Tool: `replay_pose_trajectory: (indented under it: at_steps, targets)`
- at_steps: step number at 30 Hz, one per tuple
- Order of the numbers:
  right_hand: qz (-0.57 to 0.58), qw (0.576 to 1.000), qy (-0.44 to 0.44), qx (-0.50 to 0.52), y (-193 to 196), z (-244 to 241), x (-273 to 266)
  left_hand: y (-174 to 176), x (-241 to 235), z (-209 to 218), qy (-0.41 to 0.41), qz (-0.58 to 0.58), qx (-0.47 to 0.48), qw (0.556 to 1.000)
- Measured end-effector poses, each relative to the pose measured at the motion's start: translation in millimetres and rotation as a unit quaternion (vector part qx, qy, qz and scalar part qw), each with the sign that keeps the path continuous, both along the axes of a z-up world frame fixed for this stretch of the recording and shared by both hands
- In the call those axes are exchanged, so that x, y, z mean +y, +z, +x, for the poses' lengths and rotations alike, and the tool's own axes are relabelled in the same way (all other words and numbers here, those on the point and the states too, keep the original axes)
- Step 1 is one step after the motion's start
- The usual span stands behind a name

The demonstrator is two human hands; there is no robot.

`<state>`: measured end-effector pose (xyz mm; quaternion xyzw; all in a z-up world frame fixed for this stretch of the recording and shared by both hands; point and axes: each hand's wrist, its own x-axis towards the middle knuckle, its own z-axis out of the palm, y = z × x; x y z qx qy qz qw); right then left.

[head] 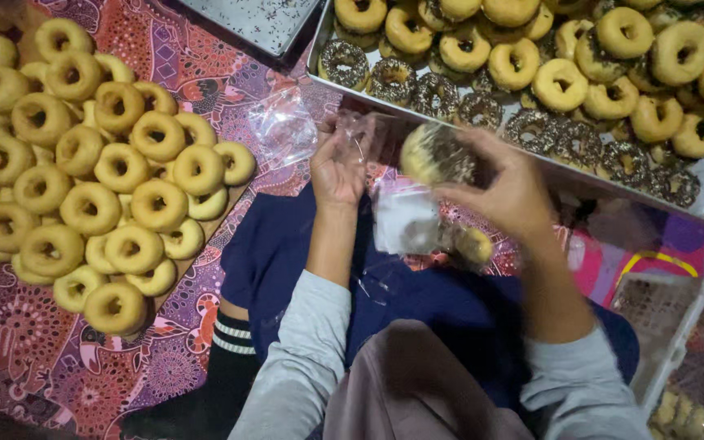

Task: The person repeatedly picks donuts from a tray, places them into clear plastic bags, and sets the packaged donuts into a white basket. The task continues with both plain and chocolate-topped donuts.

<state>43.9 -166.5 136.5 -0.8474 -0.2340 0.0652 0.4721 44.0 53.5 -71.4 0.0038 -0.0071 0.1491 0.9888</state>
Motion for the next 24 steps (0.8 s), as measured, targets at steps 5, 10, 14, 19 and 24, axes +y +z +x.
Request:
replay_pose_trajectory:
  at_steps: [5, 10, 14, 19, 24]
  targets:
    - [-0.092, 0.988, -0.022, -0.125, -16.8, -48.2, 37.8, 42.3, -28.4, -23.3, 0.098, 0.128, 0.101, 0.982]
    - [-0.162, 0.887, -0.083, -0.424, -25.9, -60.4, 65.3, 91.6, -59.2, -44.4, 0.049, 0.125, 0.121, 0.983]
    - [-0.016, 0.976, -0.07, -0.204, -35.6, -57.5, 70.0, 110.0, -59.8, -103.6, 0.277, 0.559, 0.159, 0.765]
    - [0.074, 0.992, 0.028, 0.101, -62.2, -57.5, 58.2, 108.5, -22.8, -163.0, 0.332, 0.85, 0.09, 0.399]
    - [0.156, 0.929, 0.075, 0.328, -61.4, -73.1, 64.7, 89.8, -14.9, -179.3, 0.318, 0.73, 0.154, 0.586]
